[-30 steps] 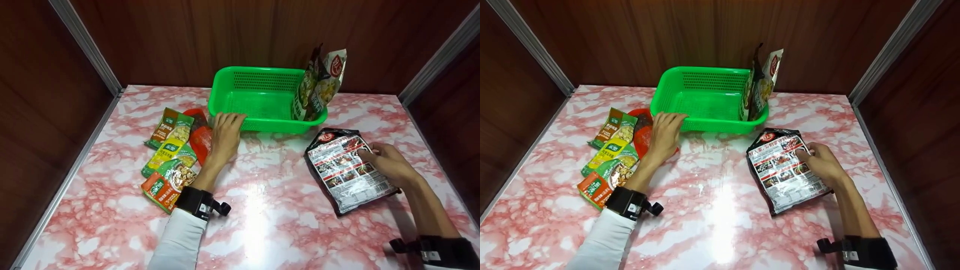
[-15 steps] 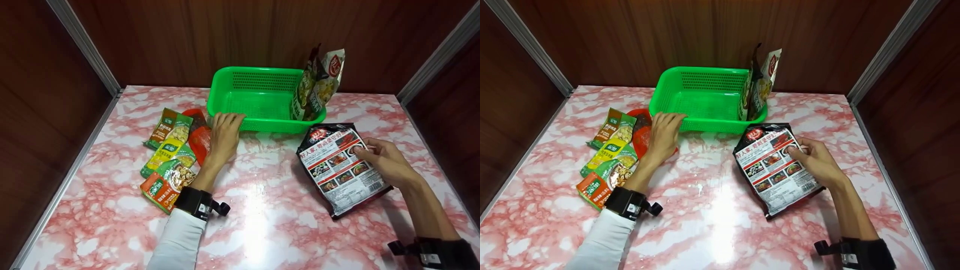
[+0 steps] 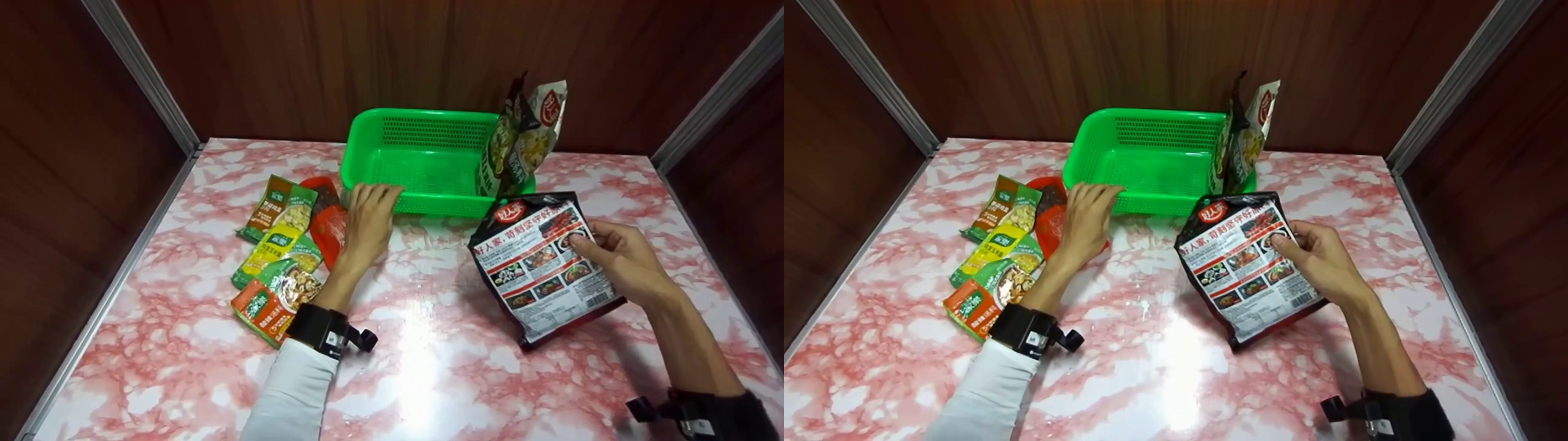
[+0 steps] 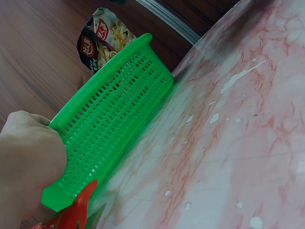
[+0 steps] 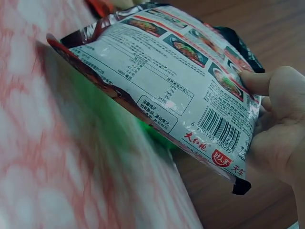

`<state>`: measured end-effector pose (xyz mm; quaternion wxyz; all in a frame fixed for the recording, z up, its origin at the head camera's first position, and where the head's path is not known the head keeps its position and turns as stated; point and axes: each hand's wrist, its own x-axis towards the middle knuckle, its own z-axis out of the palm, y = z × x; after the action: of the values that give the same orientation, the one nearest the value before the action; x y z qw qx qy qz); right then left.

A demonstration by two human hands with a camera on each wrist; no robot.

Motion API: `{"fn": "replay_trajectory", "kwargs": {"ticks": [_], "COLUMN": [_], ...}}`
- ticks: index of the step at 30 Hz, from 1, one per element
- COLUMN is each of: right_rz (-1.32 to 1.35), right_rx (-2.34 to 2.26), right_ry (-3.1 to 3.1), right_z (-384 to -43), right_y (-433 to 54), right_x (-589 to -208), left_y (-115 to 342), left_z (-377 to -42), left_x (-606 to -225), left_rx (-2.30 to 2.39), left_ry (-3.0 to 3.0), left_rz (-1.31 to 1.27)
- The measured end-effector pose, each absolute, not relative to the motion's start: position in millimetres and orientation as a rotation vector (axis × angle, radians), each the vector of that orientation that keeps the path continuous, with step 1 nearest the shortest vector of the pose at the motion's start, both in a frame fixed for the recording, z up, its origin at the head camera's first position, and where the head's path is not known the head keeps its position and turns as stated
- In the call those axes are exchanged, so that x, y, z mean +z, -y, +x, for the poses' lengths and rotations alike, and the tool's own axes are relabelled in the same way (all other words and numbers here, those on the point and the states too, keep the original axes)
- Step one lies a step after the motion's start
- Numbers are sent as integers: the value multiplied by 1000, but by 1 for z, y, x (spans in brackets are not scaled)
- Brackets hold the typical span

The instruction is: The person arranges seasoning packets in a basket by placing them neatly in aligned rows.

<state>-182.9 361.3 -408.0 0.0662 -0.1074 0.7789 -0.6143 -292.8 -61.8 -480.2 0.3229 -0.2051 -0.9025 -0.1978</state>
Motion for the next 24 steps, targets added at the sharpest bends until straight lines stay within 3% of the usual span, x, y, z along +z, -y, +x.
{"fn": "replay_trajectory", "kwargs": {"ticks": [24], "right_rz": [-608], "right_rx": [-2712], "right_ry": [-2189], "right_z": [-196], "right_y": [-245], "right_x": [-365], "left_y": [63], "left_z": [-296], "left_x": [-483], "left_rx": [-489], "left_ry": [2325], "left_rz": [-547]}}
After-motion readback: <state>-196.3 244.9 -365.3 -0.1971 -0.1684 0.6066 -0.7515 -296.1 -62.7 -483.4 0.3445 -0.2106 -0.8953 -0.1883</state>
